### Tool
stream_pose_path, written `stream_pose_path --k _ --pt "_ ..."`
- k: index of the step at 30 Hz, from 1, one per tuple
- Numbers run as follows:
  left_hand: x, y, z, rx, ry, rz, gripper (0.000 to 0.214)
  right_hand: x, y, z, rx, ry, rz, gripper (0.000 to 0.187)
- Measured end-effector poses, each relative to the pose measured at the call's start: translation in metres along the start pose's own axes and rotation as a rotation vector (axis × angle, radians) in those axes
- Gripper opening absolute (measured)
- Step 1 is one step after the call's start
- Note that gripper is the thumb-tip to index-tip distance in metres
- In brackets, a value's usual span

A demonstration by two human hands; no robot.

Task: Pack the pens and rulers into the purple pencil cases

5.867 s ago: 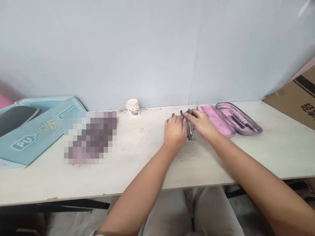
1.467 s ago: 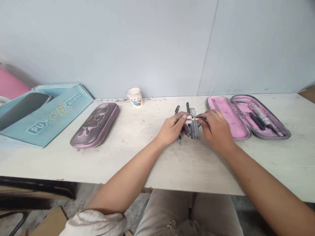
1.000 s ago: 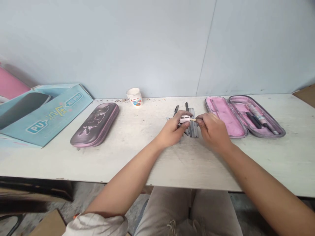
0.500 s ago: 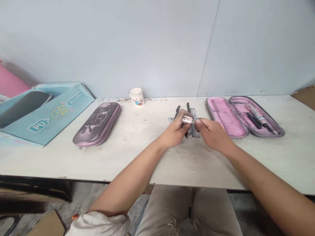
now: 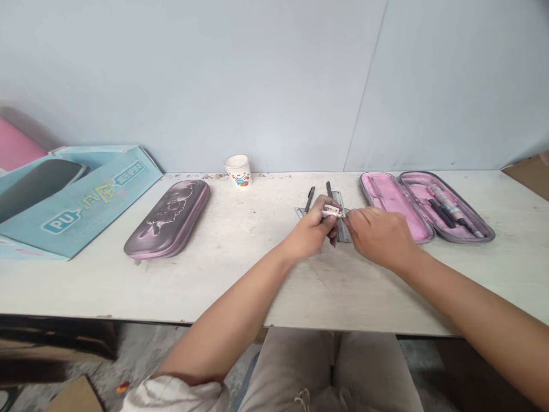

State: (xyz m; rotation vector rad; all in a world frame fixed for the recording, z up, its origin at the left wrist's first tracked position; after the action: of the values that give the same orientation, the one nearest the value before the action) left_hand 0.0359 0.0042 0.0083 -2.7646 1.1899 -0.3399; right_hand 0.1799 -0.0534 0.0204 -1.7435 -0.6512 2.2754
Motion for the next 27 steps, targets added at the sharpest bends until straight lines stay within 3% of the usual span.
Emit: stream_pose_path --k 2,5,7,8,10,13,15,18,21,23,25,27 --pt "-0.003 0.001 -0.001 0.029 -0.096 -0.003 0.013 0.001 -0.006 0.001 0.137 -0.251 0.137 0.032" --pt "-0.006 0.003 -0.001 0.074 -0.236 0.045 0.013 0.001 -0.011 0.000 0.334 -0.792 0.507 0.036" --pt "-0.005 0.003 -0.001 0.075 -0.285 0.074 0.012 0.000 -0.012 -0.002 0.418 -0.965 0.649 0.034" --pt "-0.004 0.003 0.000 0.065 -0.281 0.071 0.012 -0.001 -0.011 -0.004 0.425 -0.947 0.634 0.033" --pt "-0.001 0.001 0.000 0.031 -0.194 0.027 0.011 -0.004 -0.011 -0.005 0.340 -0.703 0.437 0.032" --pt "0.002 0.000 -0.001 -0.040 0.075 -0.043 0.011 -0.008 -0.010 -0.001 0.029 -0.148 0.094 0.024" --pt "0.003 0.000 -0.002 -0.062 0.181 -0.046 0.012 -0.006 -0.009 0.002 -0.102 0.051 0.019 0.019" --pt "-0.001 0.002 -0.003 -0.006 0.063 -0.035 0.013 -0.002 -0.012 0.002 0.003 -0.119 0.087 0.025" --pt "-0.006 0.004 -0.004 0.048 -0.152 -0.012 0.015 0.002 -0.016 0.000 0.230 -0.722 0.409 0.034" --pt "-0.007 0.004 -0.003 0.041 -0.223 0.002 0.015 0.002 -0.017 0.000 0.342 -0.987 0.593 0.035" --pt "-0.005 0.003 -0.003 0.029 -0.197 -0.015 0.015 -0.001 -0.019 0.001 0.360 -0.921 0.555 0.034" --pt "-0.002 0.001 -0.004 0.019 -0.049 -0.065 0.013 -0.006 -0.020 0.003 0.242 -0.564 0.323 0.032"
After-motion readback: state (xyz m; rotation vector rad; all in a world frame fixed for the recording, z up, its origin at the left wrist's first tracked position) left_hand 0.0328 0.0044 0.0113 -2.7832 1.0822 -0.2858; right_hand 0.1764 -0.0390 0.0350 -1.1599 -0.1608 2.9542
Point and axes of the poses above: each hand's wrist, its own y-axis away from the middle knuckle, its own x-axis out of the palm, z = x × y, the point moved 1 cm from there along -y, towards the middle knuckle, and after that the axes turned 5 degrees about y, right-handed, at the moved point
